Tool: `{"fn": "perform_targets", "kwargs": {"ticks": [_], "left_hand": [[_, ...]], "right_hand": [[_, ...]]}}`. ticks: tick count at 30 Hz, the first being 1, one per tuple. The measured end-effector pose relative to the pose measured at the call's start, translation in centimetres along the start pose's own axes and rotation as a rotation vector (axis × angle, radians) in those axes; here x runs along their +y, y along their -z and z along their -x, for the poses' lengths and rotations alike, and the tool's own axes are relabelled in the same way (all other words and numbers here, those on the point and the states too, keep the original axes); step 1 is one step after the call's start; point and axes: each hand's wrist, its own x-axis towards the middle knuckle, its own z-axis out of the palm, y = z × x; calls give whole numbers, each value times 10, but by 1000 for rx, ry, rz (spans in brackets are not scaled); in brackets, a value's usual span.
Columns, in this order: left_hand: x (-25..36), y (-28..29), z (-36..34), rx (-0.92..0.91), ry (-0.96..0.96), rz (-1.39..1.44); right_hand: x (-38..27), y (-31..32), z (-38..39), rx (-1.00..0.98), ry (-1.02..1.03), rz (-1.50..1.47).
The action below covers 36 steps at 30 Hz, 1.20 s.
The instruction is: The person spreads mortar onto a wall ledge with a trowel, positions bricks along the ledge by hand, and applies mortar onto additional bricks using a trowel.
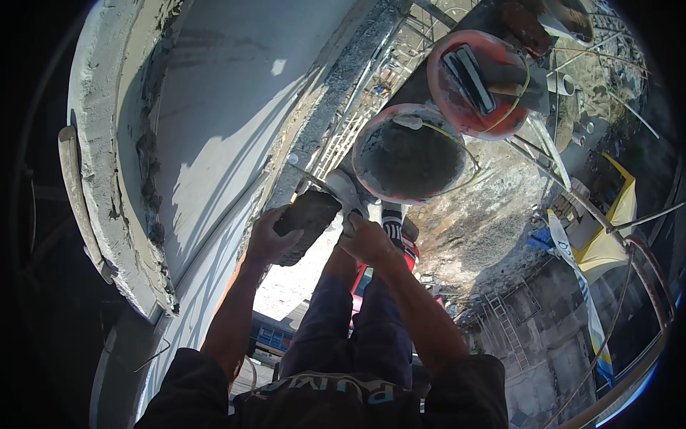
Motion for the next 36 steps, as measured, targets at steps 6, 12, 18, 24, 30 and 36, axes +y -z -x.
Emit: {"fn": "perform_targets", "kwargs": {"ticks": [6, 12, 18, 24, 30, 36], "left_hand": [[8, 6, 6, -7, 76, 229], [-3, 13, 10, -73, 137, 451], [-11, 5, 7, -90, 106, 449], [5, 1, 7, -72, 110, 456], [5, -1, 3, 11, 163, 742], [41, 9, -2, 2, 158, 800]], "right_hand": [[17, 11, 12, 58, -83, -120], [80, 13, 0, 305, -406, -167], [92, 47, -75, 311, -499, 100], [106, 59, -111, 203, -447, 389], [88, 99, -115, -277, -464, 308], [96, 154, -46, -329, -294, -154]]}}
